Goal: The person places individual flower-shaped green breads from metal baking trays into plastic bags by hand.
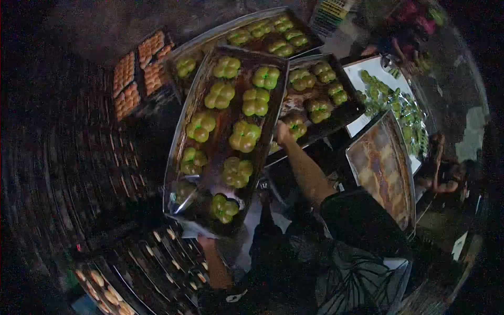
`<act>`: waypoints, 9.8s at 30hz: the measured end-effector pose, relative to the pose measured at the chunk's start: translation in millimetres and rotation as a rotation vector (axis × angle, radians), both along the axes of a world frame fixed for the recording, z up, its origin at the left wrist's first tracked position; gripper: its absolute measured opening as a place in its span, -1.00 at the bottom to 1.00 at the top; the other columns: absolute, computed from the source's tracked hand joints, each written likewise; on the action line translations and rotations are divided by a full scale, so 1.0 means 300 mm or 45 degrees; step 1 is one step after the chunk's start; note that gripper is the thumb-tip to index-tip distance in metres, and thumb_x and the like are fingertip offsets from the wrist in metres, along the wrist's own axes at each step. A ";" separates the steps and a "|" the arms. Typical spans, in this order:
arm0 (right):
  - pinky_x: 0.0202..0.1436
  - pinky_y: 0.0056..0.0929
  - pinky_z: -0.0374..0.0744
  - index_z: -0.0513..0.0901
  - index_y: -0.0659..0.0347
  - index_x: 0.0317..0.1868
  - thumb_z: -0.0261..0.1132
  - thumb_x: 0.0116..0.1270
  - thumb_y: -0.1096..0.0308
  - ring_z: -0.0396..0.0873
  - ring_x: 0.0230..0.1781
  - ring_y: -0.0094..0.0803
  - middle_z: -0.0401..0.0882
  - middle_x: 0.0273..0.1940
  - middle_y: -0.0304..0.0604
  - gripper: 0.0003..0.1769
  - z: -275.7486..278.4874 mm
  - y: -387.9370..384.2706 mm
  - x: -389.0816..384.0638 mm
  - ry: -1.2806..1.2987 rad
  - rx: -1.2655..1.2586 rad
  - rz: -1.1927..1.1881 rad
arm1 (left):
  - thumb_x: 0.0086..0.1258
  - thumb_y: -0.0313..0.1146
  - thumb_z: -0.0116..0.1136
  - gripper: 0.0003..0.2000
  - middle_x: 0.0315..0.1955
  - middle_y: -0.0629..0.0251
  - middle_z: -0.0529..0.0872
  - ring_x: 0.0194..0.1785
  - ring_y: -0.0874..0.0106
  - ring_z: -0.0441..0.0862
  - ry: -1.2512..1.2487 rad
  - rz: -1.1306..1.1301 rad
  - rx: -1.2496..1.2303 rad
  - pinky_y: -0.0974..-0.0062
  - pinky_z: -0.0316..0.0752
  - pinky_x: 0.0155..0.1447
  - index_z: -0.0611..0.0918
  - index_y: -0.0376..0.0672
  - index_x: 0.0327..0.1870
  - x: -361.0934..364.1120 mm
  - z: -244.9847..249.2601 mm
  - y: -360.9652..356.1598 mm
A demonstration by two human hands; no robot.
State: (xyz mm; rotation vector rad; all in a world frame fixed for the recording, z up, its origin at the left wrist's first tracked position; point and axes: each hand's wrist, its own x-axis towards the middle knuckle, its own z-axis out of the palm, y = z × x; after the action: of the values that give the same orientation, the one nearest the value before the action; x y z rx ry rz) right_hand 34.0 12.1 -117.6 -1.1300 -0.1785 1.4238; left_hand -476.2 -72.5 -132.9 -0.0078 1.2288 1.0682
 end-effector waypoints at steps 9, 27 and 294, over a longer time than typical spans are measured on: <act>-0.25 -0.16 0.47 0.55 0.47 -0.38 0.15 -0.09 0.27 0.53 -0.38 0.06 0.52 -0.43 0.25 -0.63 0.618 -0.199 -0.082 -1.185 -0.675 -0.004 | 0.31 -0.18 -0.15 -0.61 -0.09 0.22 0.47 -0.06 0.37 0.39 0.297 -0.909 0.268 0.41 0.28 0.05 0.34 -0.20 0.08 0.385 0.289 0.250; -0.50 -0.43 0.32 0.42 0.39 -0.69 0.13 -0.20 0.44 0.32 -0.60 -0.39 0.35 -0.61 -0.18 -0.85 0.697 -2.067 0.017 0.022 -0.538 -2.510 | 0.25 -0.24 -0.08 -0.70 -0.46 0.14 0.59 -0.36 0.29 0.54 0.993 -2.105 1.493 0.31 0.36 -0.27 0.54 -0.34 -0.27 1.873 0.759 -0.117; 0.23 0.14 -0.06 0.14 -0.10 0.25 0.07 0.02 -0.27 -0.12 0.29 0.12 0.01 0.28 0.03 -0.19 0.583 -1.969 0.738 -2.248 -1.190 -0.281 | 0.24 -0.28 -0.10 -0.58 -0.06 0.22 0.44 0.01 0.28 0.41 -0.528 -1.276 0.326 0.14 0.31 0.11 0.26 -0.11 0.13 2.082 0.766 -1.026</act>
State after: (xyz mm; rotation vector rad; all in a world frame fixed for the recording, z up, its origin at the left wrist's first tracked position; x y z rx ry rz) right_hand 255.4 -578.7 57.3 -2.8015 -0.6000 -0.1691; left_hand 148.4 -380.3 96.8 0.5092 0.5642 0.2975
